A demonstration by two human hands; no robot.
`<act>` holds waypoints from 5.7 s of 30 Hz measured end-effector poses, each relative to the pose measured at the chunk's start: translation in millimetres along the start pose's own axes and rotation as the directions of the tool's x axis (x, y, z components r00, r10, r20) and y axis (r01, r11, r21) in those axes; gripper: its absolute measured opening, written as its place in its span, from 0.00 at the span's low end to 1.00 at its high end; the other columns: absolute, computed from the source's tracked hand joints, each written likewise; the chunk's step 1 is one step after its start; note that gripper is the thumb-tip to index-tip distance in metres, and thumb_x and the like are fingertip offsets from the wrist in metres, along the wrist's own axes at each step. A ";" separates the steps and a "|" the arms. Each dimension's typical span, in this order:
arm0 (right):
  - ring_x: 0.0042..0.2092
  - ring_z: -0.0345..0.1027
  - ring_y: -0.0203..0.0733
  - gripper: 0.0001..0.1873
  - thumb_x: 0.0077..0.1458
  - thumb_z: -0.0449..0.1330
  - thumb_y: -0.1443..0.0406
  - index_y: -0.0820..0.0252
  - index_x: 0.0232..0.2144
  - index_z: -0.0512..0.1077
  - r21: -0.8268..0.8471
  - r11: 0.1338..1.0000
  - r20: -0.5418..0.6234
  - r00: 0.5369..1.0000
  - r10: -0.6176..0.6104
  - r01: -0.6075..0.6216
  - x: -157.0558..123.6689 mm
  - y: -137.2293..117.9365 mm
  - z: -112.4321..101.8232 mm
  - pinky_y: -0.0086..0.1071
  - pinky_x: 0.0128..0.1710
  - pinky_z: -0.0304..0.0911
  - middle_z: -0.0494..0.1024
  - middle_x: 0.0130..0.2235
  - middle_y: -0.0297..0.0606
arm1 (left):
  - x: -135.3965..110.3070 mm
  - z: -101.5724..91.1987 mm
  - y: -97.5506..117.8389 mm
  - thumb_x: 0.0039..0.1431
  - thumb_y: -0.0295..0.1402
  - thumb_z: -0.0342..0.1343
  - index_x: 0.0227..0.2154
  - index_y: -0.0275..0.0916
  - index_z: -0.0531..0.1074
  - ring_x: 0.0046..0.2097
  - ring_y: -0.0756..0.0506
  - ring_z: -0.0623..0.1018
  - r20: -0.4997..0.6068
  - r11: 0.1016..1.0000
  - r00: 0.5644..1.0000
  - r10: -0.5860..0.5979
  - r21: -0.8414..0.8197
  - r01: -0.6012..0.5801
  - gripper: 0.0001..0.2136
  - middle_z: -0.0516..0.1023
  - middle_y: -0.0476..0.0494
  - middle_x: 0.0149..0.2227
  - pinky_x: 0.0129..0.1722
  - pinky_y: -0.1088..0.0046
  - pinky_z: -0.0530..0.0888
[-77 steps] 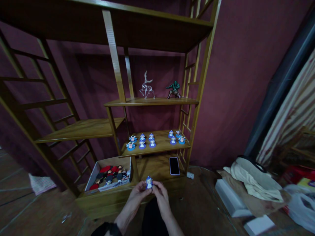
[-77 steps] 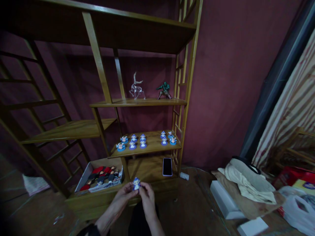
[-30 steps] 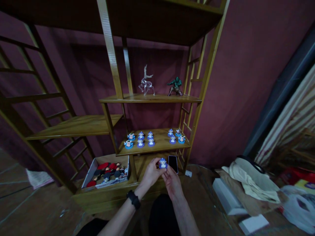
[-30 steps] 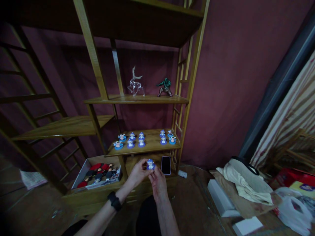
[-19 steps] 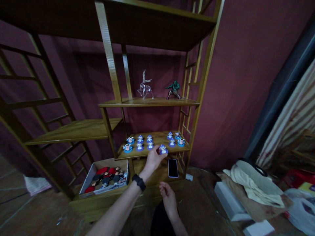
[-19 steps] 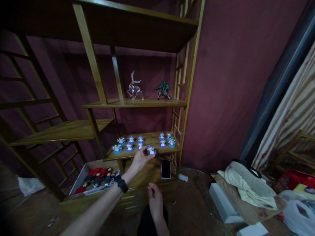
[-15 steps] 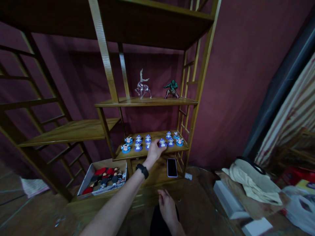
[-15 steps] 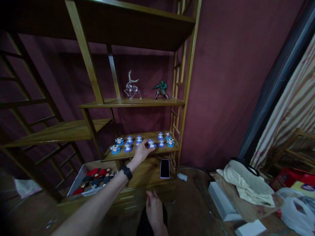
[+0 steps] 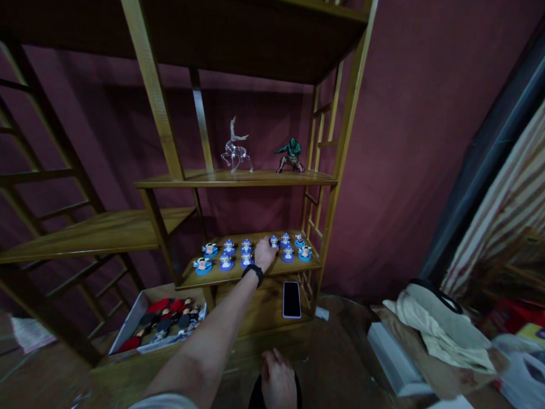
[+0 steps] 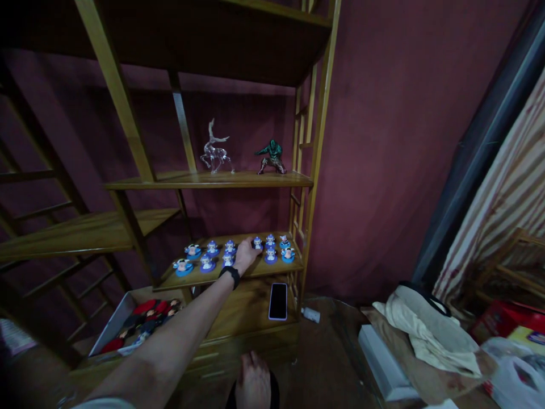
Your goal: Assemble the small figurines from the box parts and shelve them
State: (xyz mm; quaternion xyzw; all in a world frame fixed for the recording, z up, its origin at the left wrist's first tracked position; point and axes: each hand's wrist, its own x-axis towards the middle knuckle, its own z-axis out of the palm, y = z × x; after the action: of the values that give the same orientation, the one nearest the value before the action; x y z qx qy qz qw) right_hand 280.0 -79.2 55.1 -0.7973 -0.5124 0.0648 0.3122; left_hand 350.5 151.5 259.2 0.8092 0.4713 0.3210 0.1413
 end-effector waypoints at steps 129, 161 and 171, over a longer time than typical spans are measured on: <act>0.44 0.68 0.35 0.19 0.53 0.45 0.74 0.55 0.40 0.70 0.220 0.897 0.263 0.862 -0.433 0.383 108.1 -190.2 133.8 0.28 0.46 0.61 0.73 0.44 0.35 | -141.3 -133.3 -390.2 0.45 0.15 0.52 0.32 0.34 0.69 0.25 0.51 0.76 0.239 -0.180 0.458 -0.856 -0.969 0.169 0.12 0.75 0.45 0.27 0.23 0.79 0.72; 0.46 0.69 0.36 0.21 0.47 0.48 0.75 0.50 0.35 0.76 0.075 0.898 0.756 0.562 -0.335 0.433 177.1 -222.6 222.3 0.27 0.45 0.59 0.78 0.43 0.30 | -141.4 -192.0 -423.3 0.54 0.19 0.48 0.37 0.33 0.69 0.27 0.53 0.76 0.376 -0.423 0.506 -0.777 -0.906 0.024 0.10 0.76 0.43 0.29 0.25 0.82 0.73; 0.52 0.61 0.31 0.26 0.50 0.44 0.78 0.56 0.47 0.69 0.211 0.886 0.612 0.652 -0.449 0.413 191.7 -239.4 226.8 0.23 0.51 0.53 0.70 0.52 0.32 | -140.5 -188.3 -425.2 0.53 0.17 0.48 0.35 0.32 0.69 0.28 0.52 0.77 0.377 -0.437 0.544 -0.750 -0.899 0.022 0.09 0.76 0.42 0.30 0.25 0.81 0.74</act>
State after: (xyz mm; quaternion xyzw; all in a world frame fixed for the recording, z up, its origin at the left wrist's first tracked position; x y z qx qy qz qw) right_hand 87.5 250.0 51.0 -0.5722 -0.7601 0.2722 0.1439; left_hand -107.3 236.9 121.0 0.0042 0.3500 0.6413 0.6828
